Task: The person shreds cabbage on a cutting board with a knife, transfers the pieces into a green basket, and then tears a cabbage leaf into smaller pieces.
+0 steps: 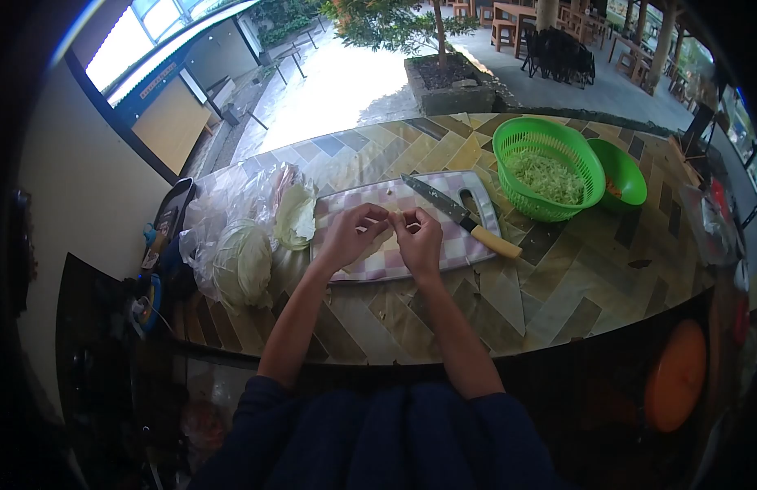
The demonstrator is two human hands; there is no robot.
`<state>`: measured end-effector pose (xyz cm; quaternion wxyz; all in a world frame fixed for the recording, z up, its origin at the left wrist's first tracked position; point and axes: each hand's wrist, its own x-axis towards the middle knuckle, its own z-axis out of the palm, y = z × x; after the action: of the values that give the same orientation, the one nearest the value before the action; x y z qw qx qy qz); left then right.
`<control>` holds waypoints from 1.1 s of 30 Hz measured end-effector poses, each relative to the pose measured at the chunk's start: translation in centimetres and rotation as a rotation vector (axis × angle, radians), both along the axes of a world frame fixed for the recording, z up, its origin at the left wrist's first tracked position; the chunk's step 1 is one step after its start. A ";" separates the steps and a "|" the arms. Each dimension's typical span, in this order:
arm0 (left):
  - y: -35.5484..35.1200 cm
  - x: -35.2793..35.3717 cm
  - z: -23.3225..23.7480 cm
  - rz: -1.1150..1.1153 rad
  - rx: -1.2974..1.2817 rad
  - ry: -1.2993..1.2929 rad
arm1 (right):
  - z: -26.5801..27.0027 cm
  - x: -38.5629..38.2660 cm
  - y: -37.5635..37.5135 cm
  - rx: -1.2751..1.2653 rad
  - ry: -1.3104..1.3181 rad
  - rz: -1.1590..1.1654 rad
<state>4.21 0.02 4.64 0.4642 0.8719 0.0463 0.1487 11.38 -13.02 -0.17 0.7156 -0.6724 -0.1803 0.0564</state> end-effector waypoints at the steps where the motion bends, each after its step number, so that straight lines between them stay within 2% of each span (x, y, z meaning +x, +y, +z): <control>1: 0.0 0.3 0.1 0.002 0.017 0.022 | 0.3 0.1 -0.2 -0.060 -0.034 -0.014; 3: 0.8 1.8 -1.7 -0.033 -0.027 0.044 | 0.9 0.1 -0.7 -0.184 -0.102 -0.038; 6: 0.8 2.7 -2.7 -0.005 -0.008 0.107 | 0.4 1.5 -2.0 -0.442 -0.447 -0.206; 9: 0.8 3.4 -3.4 0.029 0.122 0.101 | 3.2 1.4 -4.7 -0.544 -0.409 -0.169; 10: 0.6 3.6 -3.7 0.034 0.174 0.084 | 2.9 2.0 -5.6 -0.597 -0.536 -0.218; 13: -0.2 3.6 -3.4 0.100 0.284 0.152 | 2.8 2.7 -7.7 -0.876 -0.610 -0.189; 16: -0.6 3.2 -4.2 0.161 0.575 -0.150 | 1.8 2.6 -8.7 -1.110 -0.670 -0.143; 17: -0.7 3.3 -4.4 0.148 0.549 -0.121 | 1.4 2.7 -8.7 -1.171 -0.688 -0.130; 19: -0.7 3.4 -4.7 0.126 0.503 -0.062 | 1.3 2.9 -8.7 -1.177 -0.682 -0.110; 26: -1.2 2.6 -5.9 0.077 0.687 -0.189 | 1.1 4.5 -9.1 -1.227 -0.683 0.039; 29: -2.1 1.8 -5.7 0.075 0.758 -0.202 | 4.1 2.8 -9.5 -1.166 -0.510 0.132; 32: -2.9 1.0 -5.5 0.084 0.777 -0.216 | 4.0 1.9 -10.7 -0.875 -0.388 0.294; 33: -3.3 0.9 -5.0 0.095 0.774 -0.201 | 3.5 1.7 -10.9 -0.794 -0.423 0.329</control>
<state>5.07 -3.29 -0.41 0.0963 0.9604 -0.0185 0.2608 13.05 -23.95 3.36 0.3327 -0.8531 -0.3904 0.0952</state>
